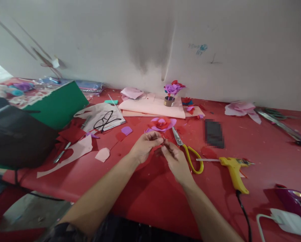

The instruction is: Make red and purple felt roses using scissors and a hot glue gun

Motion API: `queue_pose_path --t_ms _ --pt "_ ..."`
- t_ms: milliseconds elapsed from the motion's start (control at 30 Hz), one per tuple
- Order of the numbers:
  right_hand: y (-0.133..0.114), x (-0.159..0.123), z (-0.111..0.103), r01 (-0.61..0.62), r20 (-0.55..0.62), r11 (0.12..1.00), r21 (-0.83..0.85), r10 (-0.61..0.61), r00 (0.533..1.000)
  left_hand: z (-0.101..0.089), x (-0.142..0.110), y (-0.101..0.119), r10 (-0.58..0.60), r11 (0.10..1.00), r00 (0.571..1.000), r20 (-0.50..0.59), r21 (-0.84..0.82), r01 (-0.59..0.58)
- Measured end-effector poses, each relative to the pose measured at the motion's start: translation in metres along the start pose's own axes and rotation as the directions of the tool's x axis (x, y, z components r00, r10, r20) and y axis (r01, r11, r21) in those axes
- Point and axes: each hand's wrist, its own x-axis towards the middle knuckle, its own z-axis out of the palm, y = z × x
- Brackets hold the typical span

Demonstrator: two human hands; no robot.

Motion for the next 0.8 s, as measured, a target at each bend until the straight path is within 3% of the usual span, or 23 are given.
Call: queue_pose_path --t_ms 133,367,467,533,600,700,800 --pt "0.0042 0.001 -0.0014 0.019 -0.08 0.999 -0.035 -0.021 0.997 0.0025 -0.0001 0.0003 0.032 0.999 0.996 -0.078 0.007 -0.032" --pt "-0.0029 -0.0006 0.0003 -0.004 0.015 1.0 0.011 0.003 1.0 0.0014 -0.0025 0.0027 -0.054 0.999 0.993 0.102 0.003 0.054" --pt "-0.0014 -0.0012 0.0015 -0.01 0.017 1.0 0.024 0.01 1.0 0.0018 -0.0014 0.0035 -0.041 0.999 0.999 -0.013 -0.019 0.041" --pt "0.0003 -0.0017 0.0009 -0.001 -0.074 1.0 -0.025 -0.001 0.997 0.0034 -0.0006 0.0029 -0.014 0.999 0.993 -0.116 -0.043 0.01" --pt "0.0014 -0.0022 -0.0004 0.012 -0.137 0.995 -0.102 -0.025 0.99 0.0053 -0.0004 0.0016 0.002 0.999 0.991 -0.137 -0.042 -0.007" --pt "0.0011 -0.0027 -0.0013 0.047 -0.107 0.986 -0.159 -0.065 0.992 0.0063 -0.0016 0.0003 0.019 1.0 0.997 -0.071 -0.006 -0.02" --pt "-0.0002 -0.0025 0.0008 0.056 -0.037 0.996 -0.071 -0.059 0.998 0.0031 -0.0032 0.0009 -0.005 0.999 0.999 0.047 0.033 0.003"
